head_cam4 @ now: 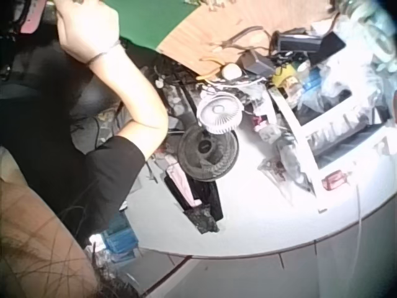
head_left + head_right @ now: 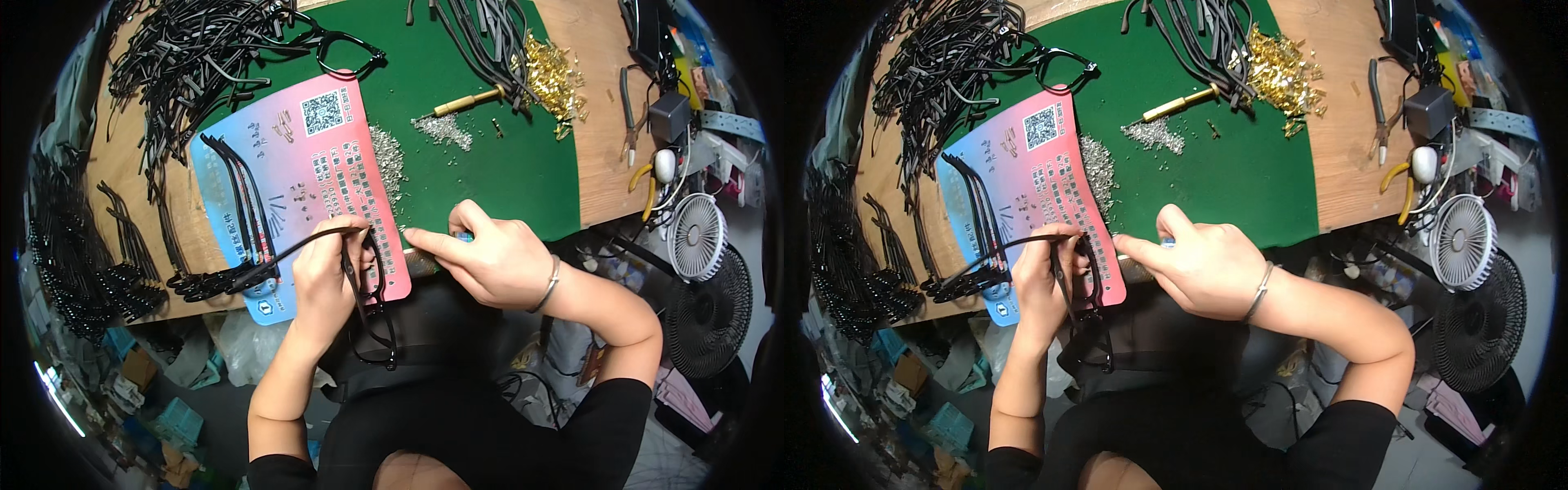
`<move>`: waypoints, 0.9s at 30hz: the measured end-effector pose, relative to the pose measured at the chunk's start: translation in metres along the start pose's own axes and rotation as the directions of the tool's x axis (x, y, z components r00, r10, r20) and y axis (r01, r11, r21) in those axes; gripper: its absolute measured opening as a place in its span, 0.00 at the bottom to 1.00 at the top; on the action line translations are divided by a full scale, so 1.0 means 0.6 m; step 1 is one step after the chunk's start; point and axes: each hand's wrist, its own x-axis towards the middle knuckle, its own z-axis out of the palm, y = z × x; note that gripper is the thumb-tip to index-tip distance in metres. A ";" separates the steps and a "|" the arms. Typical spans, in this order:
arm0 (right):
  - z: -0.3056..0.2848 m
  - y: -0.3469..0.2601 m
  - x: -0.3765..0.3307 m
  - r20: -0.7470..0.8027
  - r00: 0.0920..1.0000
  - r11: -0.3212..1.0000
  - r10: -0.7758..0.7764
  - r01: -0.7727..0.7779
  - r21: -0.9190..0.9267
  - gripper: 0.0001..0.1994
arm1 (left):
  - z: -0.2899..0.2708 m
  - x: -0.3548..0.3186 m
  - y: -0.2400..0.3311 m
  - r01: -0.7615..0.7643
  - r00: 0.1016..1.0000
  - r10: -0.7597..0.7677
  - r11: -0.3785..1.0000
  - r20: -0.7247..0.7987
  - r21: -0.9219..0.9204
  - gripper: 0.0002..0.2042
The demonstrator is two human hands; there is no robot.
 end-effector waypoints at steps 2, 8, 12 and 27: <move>0.005 -0.007 0.014 0.003 1.000 0.993 -0.019 0.019 0.118 0.16 | -0.013 0.005 -0.003 0.034 0.996 -0.034 0.999 0.086 0.007 0.03; 0.032 -0.001 0.039 0.016 1.000 0.995 -0.020 0.018 0.103 0.18 | -0.013 0.010 0.006 0.071 0.990 -0.074 0.997 0.119 0.031 0.03; 0.029 0.001 0.039 0.038 0.999 0.989 -0.016 0.010 0.145 0.17 | -0.009 0.007 0.006 0.059 0.993 -0.064 0.997 0.095 0.052 0.04; 0.014 0.023 0.072 0.042 0.957 0.957 -0.286 0.288 -0.042 0.14 | -0.006 0.009 0.005 0.028 0.998 -0.032 0.997 0.055 0.065 0.02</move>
